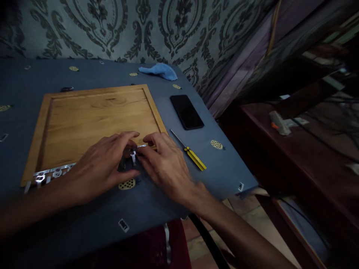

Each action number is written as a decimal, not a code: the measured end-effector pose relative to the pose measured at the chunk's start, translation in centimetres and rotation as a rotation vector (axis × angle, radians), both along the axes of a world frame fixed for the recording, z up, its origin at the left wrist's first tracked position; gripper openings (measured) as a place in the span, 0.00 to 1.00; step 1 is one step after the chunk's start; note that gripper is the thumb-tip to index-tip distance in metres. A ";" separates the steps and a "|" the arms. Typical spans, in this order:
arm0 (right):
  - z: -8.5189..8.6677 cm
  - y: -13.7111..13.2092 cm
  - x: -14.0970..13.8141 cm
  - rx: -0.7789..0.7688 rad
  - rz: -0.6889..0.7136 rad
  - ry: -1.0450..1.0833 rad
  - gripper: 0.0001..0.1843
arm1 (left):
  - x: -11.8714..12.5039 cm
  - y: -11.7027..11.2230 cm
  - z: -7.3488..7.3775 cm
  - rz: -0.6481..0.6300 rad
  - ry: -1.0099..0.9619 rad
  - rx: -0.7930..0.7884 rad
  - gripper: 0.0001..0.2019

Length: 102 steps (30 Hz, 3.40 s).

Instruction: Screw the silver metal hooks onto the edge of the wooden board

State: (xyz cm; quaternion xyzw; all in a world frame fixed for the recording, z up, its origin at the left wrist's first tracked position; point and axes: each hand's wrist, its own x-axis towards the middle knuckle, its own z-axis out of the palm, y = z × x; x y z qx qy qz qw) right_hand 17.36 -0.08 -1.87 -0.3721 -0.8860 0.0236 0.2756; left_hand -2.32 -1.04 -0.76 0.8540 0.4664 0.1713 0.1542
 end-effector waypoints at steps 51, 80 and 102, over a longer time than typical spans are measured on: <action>0.2 0.2 0.0 -0.944 -0.063 1.015 0.11 | 0.5 -0.2 1.3 -0.067 -0.280 -0.061 0.23; -2.3 -5.7 -0.6 -1.231 0.032 1.119 0.16 | 0.1 -4.4 0.8 -0.083 -0.652 -0.333 0.03; -2.3 -7.1 -1.4 -1.469 0.068 1.330 0.29 | 0.2 -5.1 0.0 -0.215 -0.657 -0.417 0.01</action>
